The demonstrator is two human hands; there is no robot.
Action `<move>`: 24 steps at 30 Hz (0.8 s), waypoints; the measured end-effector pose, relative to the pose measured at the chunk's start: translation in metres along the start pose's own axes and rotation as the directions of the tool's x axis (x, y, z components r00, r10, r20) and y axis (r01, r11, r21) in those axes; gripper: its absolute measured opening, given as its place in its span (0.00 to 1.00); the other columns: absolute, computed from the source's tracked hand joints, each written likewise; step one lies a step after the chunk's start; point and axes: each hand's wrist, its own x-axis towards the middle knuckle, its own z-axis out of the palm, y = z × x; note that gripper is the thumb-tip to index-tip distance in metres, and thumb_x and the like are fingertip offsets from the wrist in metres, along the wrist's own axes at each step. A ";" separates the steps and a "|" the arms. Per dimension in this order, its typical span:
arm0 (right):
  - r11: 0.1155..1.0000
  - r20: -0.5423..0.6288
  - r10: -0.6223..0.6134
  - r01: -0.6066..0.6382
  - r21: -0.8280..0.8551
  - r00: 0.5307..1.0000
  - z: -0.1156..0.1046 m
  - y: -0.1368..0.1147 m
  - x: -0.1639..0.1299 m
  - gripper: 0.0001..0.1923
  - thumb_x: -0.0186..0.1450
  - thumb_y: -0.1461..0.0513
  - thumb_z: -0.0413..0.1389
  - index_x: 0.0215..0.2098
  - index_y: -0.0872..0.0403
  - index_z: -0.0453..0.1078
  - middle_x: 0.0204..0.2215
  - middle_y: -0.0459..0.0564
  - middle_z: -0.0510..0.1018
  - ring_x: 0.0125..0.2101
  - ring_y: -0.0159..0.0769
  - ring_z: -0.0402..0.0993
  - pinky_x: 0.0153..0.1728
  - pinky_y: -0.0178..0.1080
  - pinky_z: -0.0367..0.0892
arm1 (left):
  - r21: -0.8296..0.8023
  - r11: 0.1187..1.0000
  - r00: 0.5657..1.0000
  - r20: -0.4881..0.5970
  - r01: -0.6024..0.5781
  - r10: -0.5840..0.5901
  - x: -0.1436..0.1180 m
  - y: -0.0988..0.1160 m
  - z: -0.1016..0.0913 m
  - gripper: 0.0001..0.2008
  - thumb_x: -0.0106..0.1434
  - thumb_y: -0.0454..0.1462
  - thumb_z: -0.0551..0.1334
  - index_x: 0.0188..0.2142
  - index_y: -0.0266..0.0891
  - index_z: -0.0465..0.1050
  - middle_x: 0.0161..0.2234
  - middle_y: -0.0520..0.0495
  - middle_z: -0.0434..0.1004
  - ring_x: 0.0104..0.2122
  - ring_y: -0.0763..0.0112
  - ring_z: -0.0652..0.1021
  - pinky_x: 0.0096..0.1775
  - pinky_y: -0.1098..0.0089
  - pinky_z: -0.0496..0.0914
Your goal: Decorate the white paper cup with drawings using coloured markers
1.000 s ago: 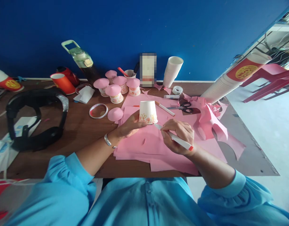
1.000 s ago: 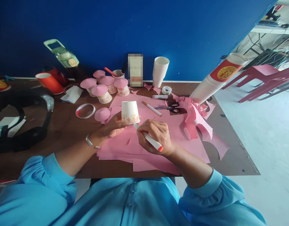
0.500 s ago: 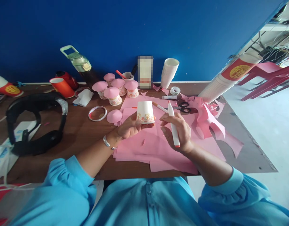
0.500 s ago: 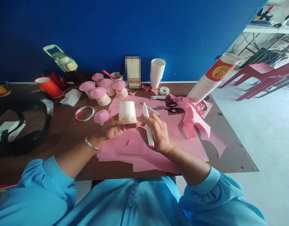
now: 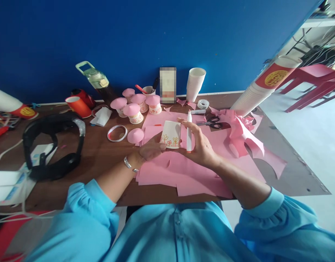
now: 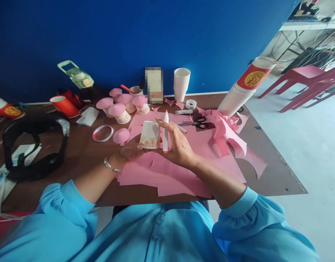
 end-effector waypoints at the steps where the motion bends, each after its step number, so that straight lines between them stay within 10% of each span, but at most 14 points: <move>1: 1.000 0.008 -0.001 0.001 -0.011 1.000 0.000 0.001 0.000 0.41 0.69 0.53 0.68 0.72 0.46 0.52 0.67 0.63 0.72 0.68 0.56 0.71 0.65 0.61 0.74 | 0.003 1.000 1.000 0.002 -0.013 0.013 0.000 -0.001 0.000 0.28 0.55 0.46 0.78 0.54 0.44 0.79 0.54 0.39 0.84 0.62 0.38 0.78 0.62 0.39 0.72; 13: 0.997 -0.038 -0.020 0.018 -0.071 0.999 0.001 0.014 0.000 0.39 0.69 0.50 0.67 0.70 0.45 0.54 0.65 0.62 0.74 0.63 0.58 0.74 0.60 0.62 0.75 | 0.139 0.980 0.974 -0.157 -0.140 0.162 0.006 0.000 0.007 0.30 0.56 0.45 0.79 0.56 0.47 0.79 0.54 0.45 0.85 0.57 0.55 0.81 0.59 0.57 0.74; 24: 0.973 -0.010 0.177 -0.174 0.149 0.984 0.006 0.023 -0.003 0.41 0.64 0.55 0.69 0.70 0.44 0.56 0.66 0.59 0.72 0.63 0.53 0.75 0.61 0.58 0.75 | 0.002 1.000 0.998 -0.066 -0.011 0.011 0.000 0.010 0.010 0.29 0.61 0.52 0.73 0.57 0.39 0.79 0.57 0.32 0.83 0.58 0.41 0.82 0.62 0.41 0.71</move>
